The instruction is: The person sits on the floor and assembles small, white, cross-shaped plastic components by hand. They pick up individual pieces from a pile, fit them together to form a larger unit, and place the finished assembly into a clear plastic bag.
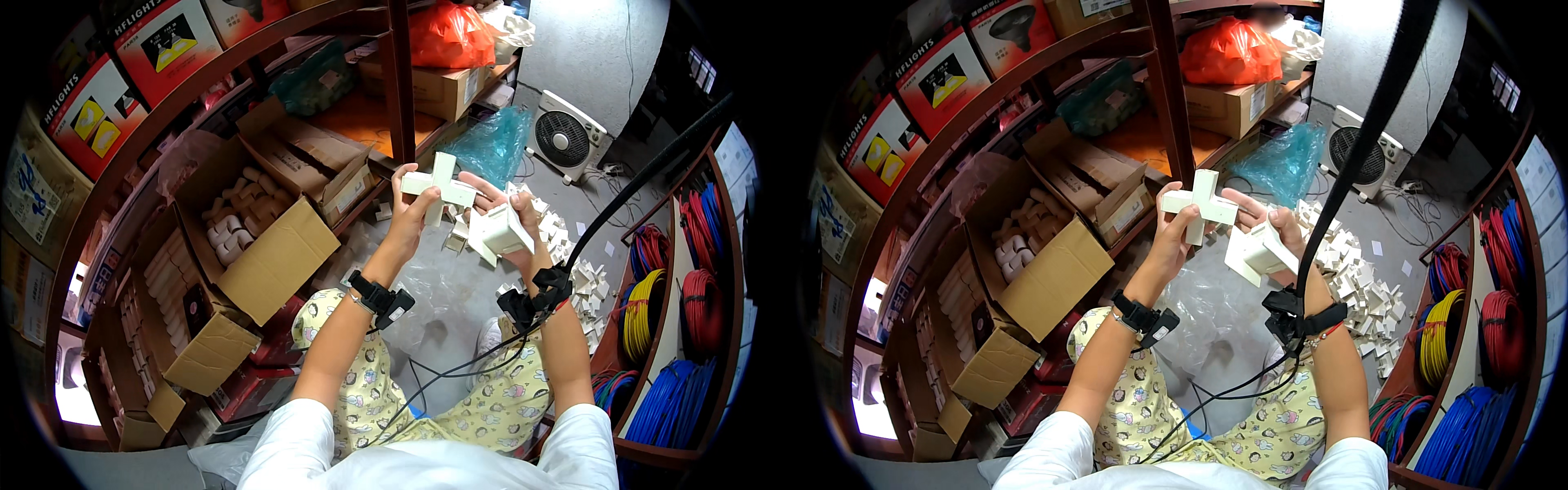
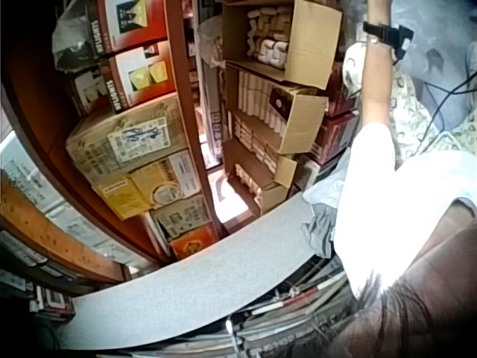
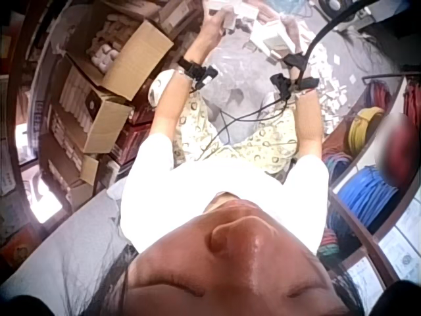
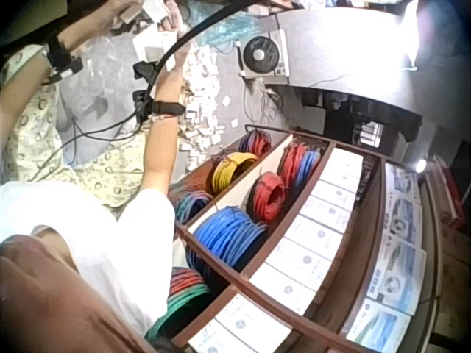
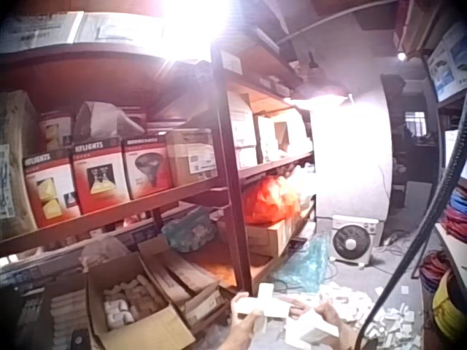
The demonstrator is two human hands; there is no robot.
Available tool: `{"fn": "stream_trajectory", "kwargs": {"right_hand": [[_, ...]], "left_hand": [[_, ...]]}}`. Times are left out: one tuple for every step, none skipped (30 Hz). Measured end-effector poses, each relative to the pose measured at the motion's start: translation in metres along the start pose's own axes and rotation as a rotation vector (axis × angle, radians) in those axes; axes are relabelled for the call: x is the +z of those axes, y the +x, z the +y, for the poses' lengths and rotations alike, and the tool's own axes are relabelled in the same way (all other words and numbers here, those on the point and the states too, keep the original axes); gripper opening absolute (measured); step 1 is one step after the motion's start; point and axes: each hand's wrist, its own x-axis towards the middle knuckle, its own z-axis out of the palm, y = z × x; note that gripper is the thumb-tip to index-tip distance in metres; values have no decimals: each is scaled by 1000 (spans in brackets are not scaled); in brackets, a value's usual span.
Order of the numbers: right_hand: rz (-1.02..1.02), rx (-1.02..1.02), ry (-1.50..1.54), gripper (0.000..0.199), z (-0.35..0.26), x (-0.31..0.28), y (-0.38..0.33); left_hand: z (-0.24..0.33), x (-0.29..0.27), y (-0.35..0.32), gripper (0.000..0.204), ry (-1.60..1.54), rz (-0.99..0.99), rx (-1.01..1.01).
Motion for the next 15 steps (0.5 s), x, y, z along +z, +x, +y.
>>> {"fn": "stream_trajectory", "kwargs": {"right_hand": [[-11,-9,-8,81,2,-1,2],[-23,-19,-15,79,3,0,3],[47,-46,-27,75,5,2,2],[118,-83,-113,76,5,8,0],[189,-119,-199,77,5,12,-1],[259,-156,-284,78,6,13,-2],[277,-179,-279,80,6,13,-2],[328,-198,-367,80,7,14,-1],[379,-216,-456,80,9,17,0],[431,-233,-545,80,11,19,1],[459,-222,-552,85,11,21,2],[475,-232,-579,88,14,21,3],[488,-241,-605,90,18,21,5],[500,-250,-630,92,21,21,7],[507,-259,-644,96,23,20,8]], "left_hand": [[0,0,0,60,-14,17,-2],[0,-1,0,60,-39,57,-24],[0,-2,0,59,-63,98,-45],[0,-1,1,59,-90,136,-68],[1,-1,0,58,-108,170,-90],[0,-2,1,58,-108,185,-95],[1,-2,2,58,-107,200,-98],[1,-2,3,58,-105,215,-102],[1,-1,1,58,-113,207,-104],[1,1,-1,59,-122,193,-106],[1,3,-2,60,-132,178,-108],[0,4,-2,60,-141,163,-110],[-2,3,-2,61,-149,140,-110],[-6,2,-2,61,-136,133,-115],[-8,0,-2,61,-124,125,-119]]}}
